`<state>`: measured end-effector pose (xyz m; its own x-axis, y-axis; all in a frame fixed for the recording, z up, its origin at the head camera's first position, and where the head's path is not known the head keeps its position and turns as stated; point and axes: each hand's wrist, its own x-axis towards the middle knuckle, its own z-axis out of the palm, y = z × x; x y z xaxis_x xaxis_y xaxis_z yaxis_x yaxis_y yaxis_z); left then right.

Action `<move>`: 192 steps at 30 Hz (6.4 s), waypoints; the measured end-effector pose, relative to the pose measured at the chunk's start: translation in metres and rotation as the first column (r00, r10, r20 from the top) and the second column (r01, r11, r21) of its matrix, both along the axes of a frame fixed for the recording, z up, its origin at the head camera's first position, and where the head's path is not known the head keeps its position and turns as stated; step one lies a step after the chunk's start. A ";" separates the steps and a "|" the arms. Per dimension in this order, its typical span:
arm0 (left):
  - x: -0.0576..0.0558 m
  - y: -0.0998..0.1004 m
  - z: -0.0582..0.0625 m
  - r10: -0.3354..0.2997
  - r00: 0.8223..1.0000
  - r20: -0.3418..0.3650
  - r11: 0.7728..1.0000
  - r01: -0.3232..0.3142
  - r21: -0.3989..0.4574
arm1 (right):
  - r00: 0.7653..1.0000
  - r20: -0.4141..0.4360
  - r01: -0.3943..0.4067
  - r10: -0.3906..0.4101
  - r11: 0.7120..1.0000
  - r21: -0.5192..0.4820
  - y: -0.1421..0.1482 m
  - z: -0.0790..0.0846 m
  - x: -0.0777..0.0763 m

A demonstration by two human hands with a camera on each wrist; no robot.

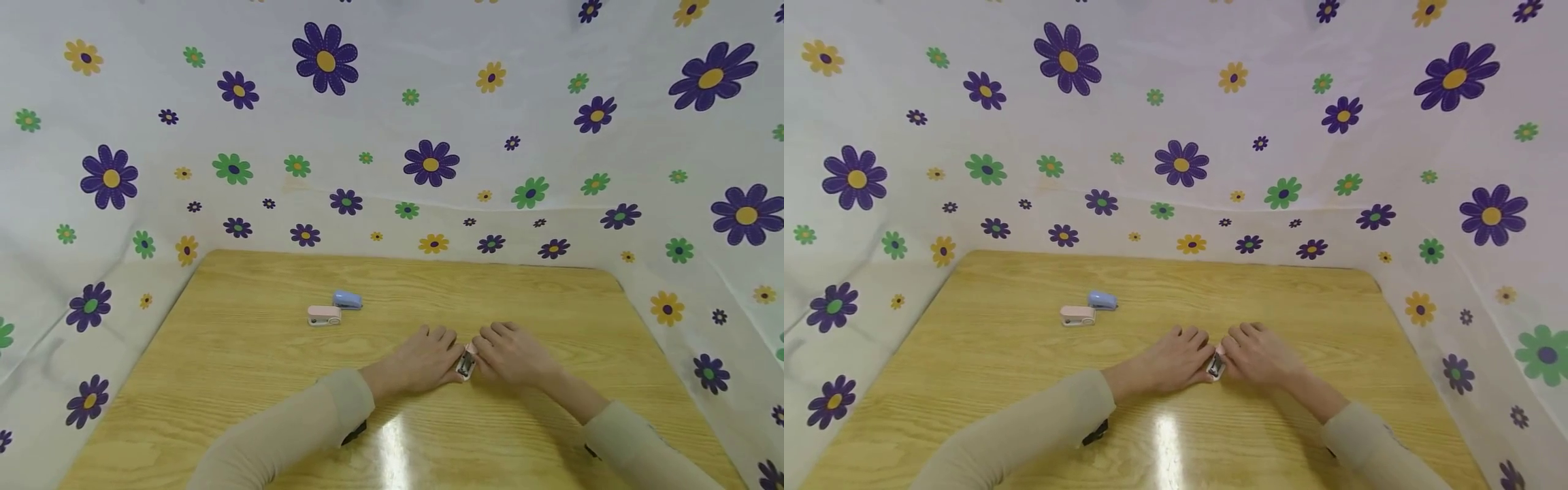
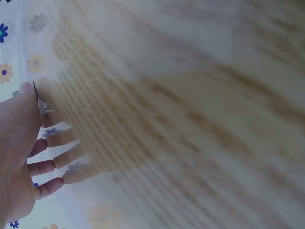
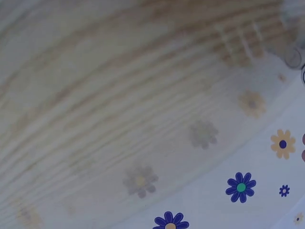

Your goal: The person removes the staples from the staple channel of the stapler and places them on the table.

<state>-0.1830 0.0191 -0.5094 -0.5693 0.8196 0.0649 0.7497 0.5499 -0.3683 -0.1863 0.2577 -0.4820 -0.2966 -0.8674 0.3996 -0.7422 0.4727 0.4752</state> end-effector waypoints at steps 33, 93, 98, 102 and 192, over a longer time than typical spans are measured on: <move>-0.006 0.015 -0.003 0.069 0.997 0.048 0.998 -0.068 -0.008 | 0.965 0.130 0.227 -0.229 0.973 0.030 0.022 0.003 -0.045; -0.005 0.015 0.000 0.065 0.996 0.061 0.998 -0.064 -0.013 | -0.072 0.993 0.615 0.089 0.788 -0.026 -0.006 0.020 -0.005; -0.006 0.015 0.000 0.070 0.995 0.065 0.998 -0.069 -0.011 | -0.068 0.994 0.613 0.080 0.790 -0.022 -0.008 0.020 -0.006; -0.004 0.015 -0.001 0.070 0.995 0.066 0.998 -0.069 -0.012 | -0.080 0.994 0.627 0.080 0.779 -0.012 -0.011 0.022 -0.004; -0.016 -0.230 0.026 0.144 0.976 0.165 0.918 -0.194 0.346 | 0.588 0.808 0.489 -0.042 0.814 -0.313 -0.142 0.023 0.028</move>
<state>-0.1987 -0.2106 -0.4838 -0.7211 0.6463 0.2497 0.6622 0.7489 -0.0260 -0.1586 0.1161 -0.4589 -0.8558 -0.4624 0.2318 -0.5117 0.6915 -0.5099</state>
